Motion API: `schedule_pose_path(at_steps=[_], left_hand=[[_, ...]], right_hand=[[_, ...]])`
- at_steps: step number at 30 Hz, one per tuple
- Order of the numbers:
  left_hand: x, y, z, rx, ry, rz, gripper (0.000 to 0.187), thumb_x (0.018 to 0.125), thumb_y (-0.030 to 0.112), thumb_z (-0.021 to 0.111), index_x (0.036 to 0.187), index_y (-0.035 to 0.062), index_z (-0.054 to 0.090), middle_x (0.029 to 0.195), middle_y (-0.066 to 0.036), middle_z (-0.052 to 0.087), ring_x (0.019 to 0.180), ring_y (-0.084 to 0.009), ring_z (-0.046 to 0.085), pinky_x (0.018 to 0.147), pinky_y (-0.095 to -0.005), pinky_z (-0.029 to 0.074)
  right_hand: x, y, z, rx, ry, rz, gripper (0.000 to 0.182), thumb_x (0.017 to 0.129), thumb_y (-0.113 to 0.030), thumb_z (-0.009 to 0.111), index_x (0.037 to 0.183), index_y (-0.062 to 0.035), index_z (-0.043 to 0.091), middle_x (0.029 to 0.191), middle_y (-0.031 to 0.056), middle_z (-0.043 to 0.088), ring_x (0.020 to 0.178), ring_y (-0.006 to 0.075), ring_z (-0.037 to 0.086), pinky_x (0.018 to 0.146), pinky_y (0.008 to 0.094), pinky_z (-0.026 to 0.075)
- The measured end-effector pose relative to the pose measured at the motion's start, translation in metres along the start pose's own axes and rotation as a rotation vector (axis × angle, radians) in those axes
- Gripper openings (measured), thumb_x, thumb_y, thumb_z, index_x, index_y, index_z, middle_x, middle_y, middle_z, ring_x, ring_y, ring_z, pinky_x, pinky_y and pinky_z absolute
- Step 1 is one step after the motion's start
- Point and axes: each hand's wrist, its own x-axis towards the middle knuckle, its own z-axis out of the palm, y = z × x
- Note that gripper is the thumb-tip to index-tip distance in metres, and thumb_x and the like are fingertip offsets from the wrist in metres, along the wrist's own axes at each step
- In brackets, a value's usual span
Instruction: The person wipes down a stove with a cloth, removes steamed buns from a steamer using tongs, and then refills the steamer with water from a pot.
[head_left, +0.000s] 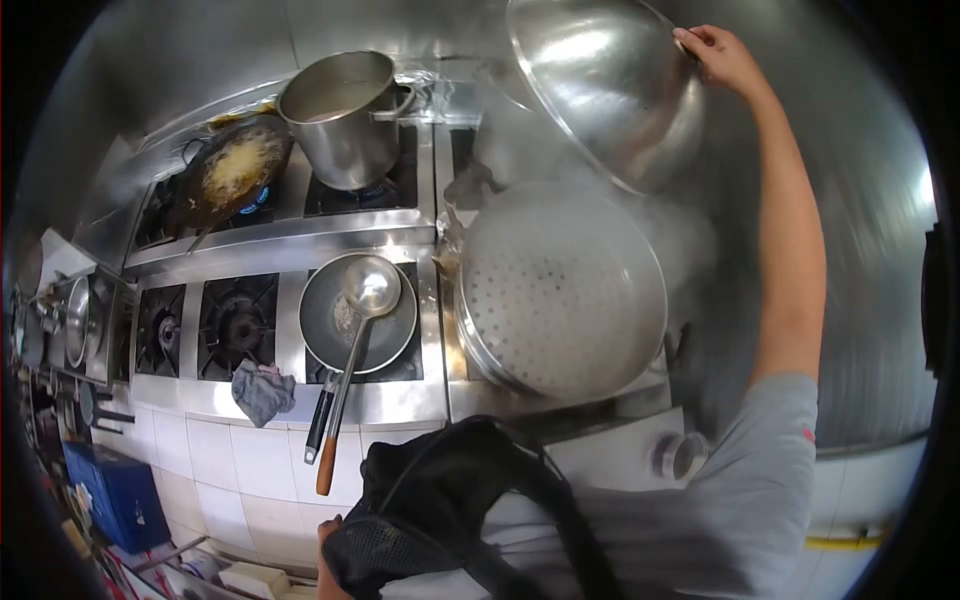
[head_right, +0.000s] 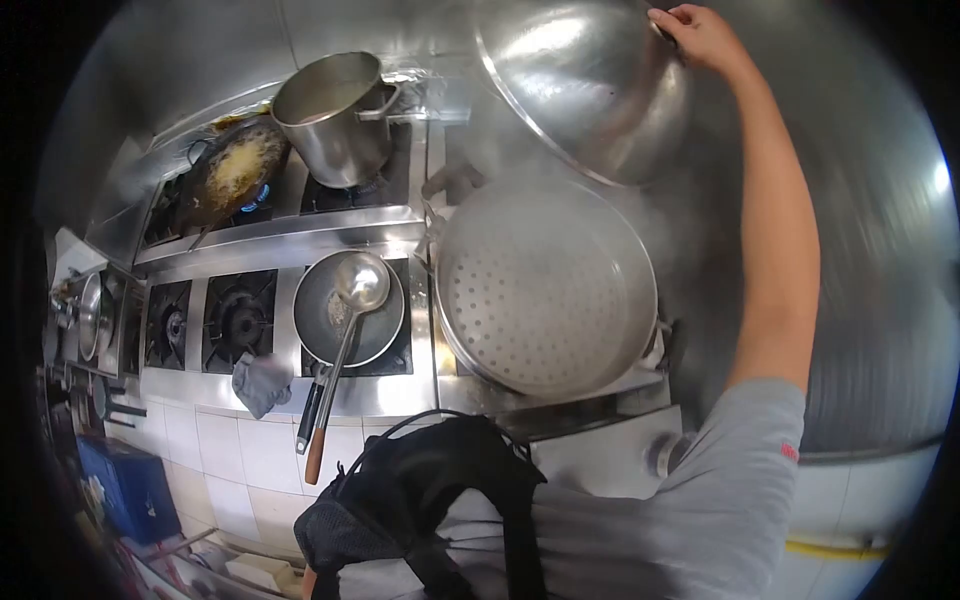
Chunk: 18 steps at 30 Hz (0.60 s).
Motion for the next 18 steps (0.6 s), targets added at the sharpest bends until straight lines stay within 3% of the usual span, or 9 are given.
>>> schedule_pose_path(at_steps=[2,3,7,9,11,12,15,18], left_hand=[[-0.015,0.008,0.007,-0.081,0.031,-0.058,0.044,0.094,0.037,0.062,0.093,-0.0065,0.069,0.094,-0.022,0.072,0.088,-0.0302,0.072,0.083,-0.0474,0.053],[-0.023,0.011,0.010,-0.117,0.046,-0.088,0.044,0.094,0.037,0.062,0.093,-0.0063,0.069,0.094,-0.022,0.072,0.088,-0.0301,0.072,0.082,-0.0472,0.054],[-0.051,0.009,0.031,-0.390,0.079,-0.209,0.042,0.094,0.036,0.062,0.093,-0.0053,0.069,0.092,-0.021,0.072,0.083,-0.0298,0.072,0.076,-0.0457,0.055],[-0.062,-0.003,0.048,-0.654,0.079,-0.256,0.041,0.094,0.036,0.062,0.096,-0.0044,0.069,0.089,-0.019,0.071,0.077,-0.0295,0.072,0.068,-0.0442,0.057],[-0.106,0.025,0.029,-0.725,0.093,-0.373,0.040,0.094,0.035,0.062,0.099,-0.0041,0.068,0.087,-0.017,0.070,0.072,-0.0290,0.071,0.060,-0.0426,0.057],[-0.154,0.075,-0.011,-0.761,0.104,-0.431,0.040,0.094,0.035,0.062,0.100,-0.0039,0.068,0.087,-0.016,0.070,0.070,-0.0287,0.071,0.057,-0.0418,0.057],[-0.177,0.087,-0.019,-0.684,0.049,-0.451,0.041,0.093,0.034,0.061,0.103,-0.0046,0.067,0.087,-0.016,0.070,0.069,-0.0291,0.071,0.055,-0.0427,0.057],[-0.192,0.097,-0.024,-0.639,0.017,-0.462,0.041,0.093,0.034,0.061,0.104,-0.0050,0.066,0.088,-0.016,0.070,0.068,-0.0292,0.072,0.054,-0.0426,0.057]], right_hand=[[0.052,0.022,0.034,-0.123,0.159,-0.187,0.065,0.090,-0.059,0.065,0.114,0.0010,0.069,0.085,0.0097,0.071,0.072,0.0208,0.067,0.069,0.0345,0.053],[0.056,0.008,0.047,-0.234,0.173,-0.169,0.065,0.092,-0.057,0.062,0.122,0.0008,0.067,0.104,0.0158,0.073,0.095,0.0293,0.070,0.086,0.0394,0.053],[0.087,-0.013,0.110,-0.406,0.020,-0.143,0.063,0.092,-0.053,0.062,0.129,-0.0021,0.064,0.128,0.0189,0.066,0.123,0.0335,0.061,0.102,0.0419,0.047],[0.111,0.001,0.146,-0.355,0.026,-0.229,0.061,0.091,-0.049,0.064,0.131,-0.0024,0.063,0.129,0.0191,0.065,0.123,0.0352,0.060,0.103,0.0429,0.047],[0.132,0.020,0.175,-0.391,0.002,-0.334,0.052,0.092,-0.041,0.066,0.127,-0.0023,0.064,0.128,0.0213,0.065,0.120,0.0370,0.061,0.103,0.0439,0.047],[0.138,0.023,0.182,-0.394,-0.084,-0.322,0.051,0.092,-0.039,0.066,0.128,-0.0026,0.063,0.129,0.0211,0.064,0.122,0.0370,0.060,0.103,0.0442,0.047],[0.125,0.003,0.192,-0.496,-0.236,-0.238,0.048,0.091,-0.031,0.068,0.129,-0.0021,0.062,0.132,0.0205,0.063,0.122,0.0350,0.061,0.103,0.0431,0.047],[0.128,0.016,0.201,-0.320,-0.407,-0.172,0.051,0.090,-0.034,0.068,0.131,-0.0049,0.062,0.133,0.0188,0.062,0.125,0.0322,0.058,0.103,0.0416,0.046]])
